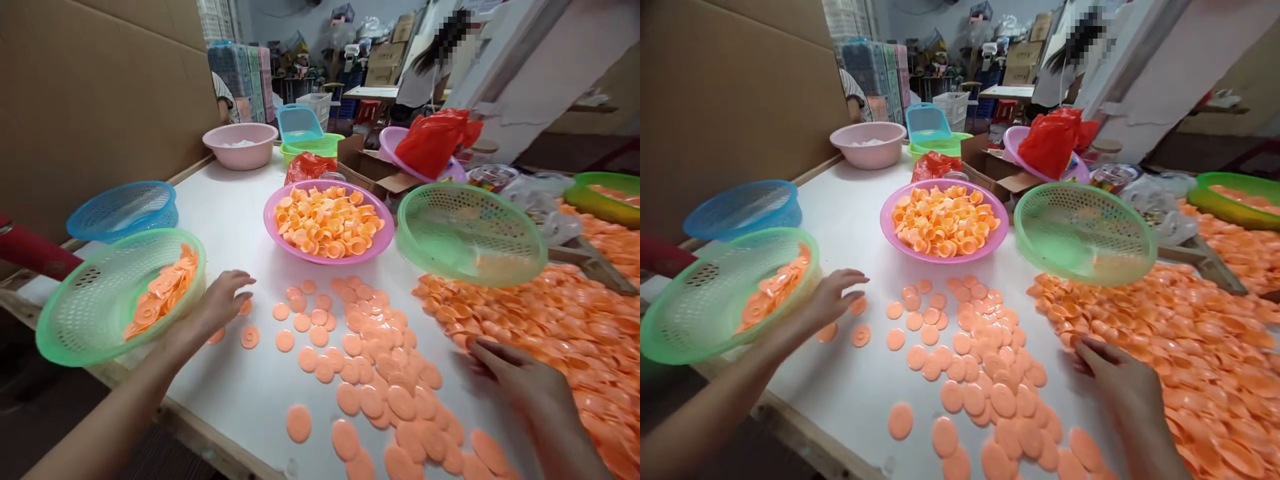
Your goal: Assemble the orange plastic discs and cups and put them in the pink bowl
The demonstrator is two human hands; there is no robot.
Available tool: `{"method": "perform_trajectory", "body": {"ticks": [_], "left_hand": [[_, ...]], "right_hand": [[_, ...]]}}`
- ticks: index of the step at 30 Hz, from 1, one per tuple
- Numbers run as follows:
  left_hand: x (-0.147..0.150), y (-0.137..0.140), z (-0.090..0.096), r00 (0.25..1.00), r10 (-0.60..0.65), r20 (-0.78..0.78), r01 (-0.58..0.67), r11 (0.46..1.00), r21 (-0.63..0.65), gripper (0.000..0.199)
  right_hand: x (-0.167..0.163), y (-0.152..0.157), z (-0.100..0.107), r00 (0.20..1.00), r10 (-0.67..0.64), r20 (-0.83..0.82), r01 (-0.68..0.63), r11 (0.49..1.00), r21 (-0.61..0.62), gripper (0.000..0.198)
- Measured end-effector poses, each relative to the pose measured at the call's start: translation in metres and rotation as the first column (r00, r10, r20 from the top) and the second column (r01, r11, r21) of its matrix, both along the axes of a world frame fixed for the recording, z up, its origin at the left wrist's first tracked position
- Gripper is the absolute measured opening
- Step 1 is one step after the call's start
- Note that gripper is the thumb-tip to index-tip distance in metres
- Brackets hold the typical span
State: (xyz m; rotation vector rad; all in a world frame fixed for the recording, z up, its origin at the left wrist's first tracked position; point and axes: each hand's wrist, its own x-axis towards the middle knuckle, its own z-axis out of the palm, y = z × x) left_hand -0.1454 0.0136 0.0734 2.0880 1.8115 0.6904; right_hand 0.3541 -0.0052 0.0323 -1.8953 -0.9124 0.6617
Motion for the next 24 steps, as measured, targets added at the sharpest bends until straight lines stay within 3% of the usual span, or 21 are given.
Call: {"method": "perform_trajectory", "body": {"ticks": [2,4,7,11,13,16,19,24], "left_hand": [[-0.01,-0.033,-0.033,0.994,-0.068,-0.083,0.066,0.998,-0.019,0.036],[-0.005,-0.062,-0.057,0.986,-0.108,-0.128,0.104,0.994,-0.032,0.04],[0.017,-0.095,-0.073,0.984,-0.095,-0.15,0.093,0.995,-0.021,0.039],[0.038,-0.12,-0.068,0.996,-0.031,-0.088,0.034,0.999,0.034,0.04],[0.038,-0.129,-0.062,1.0,0.016,-0.016,-0.016,1.0,0.026,0.037],[0.034,-0.14,-0.052,0.995,0.028,0.091,-0.013,0.987,-0.161,0.026],[0.038,-0.148,-0.05,0.985,0.003,0.171,0.055,0.941,-0.333,0.019],[0.047,-0.147,-0.05,0.968,0.022,0.251,0.074,0.928,-0.365,0.021]], "right_hand": [[-0.026,-0.006,0.013,0.98,0.067,-0.187,-0.073,0.997,-0.025,0.021],[-0.07,-0.012,0.027,0.955,0.19,-0.227,-0.201,0.979,-0.022,0.027],[-0.153,-0.025,0.041,0.845,0.443,-0.299,-0.473,0.88,-0.035,0.023],[-0.241,-0.05,0.03,0.659,0.649,-0.38,-0.728,0.678,-0.104,0.009],[-0.262,-0.06,0.019,0.623,0.704,-0.342,-0.773,0.622,-0.128,0.007],[-0.276,-0.067,0.009,0.608,0.756,-0.242,-0.794,0.591,-0.146,0.01],[-0.286,-0.071,0.007,0.582,0.797,-0.157,-0.811,0.559,-0.171,0.014],[-0.305,-0.078,0.011,0.526,0.848,0.059,-0.82,0.525,-0.227,0.02]]}}
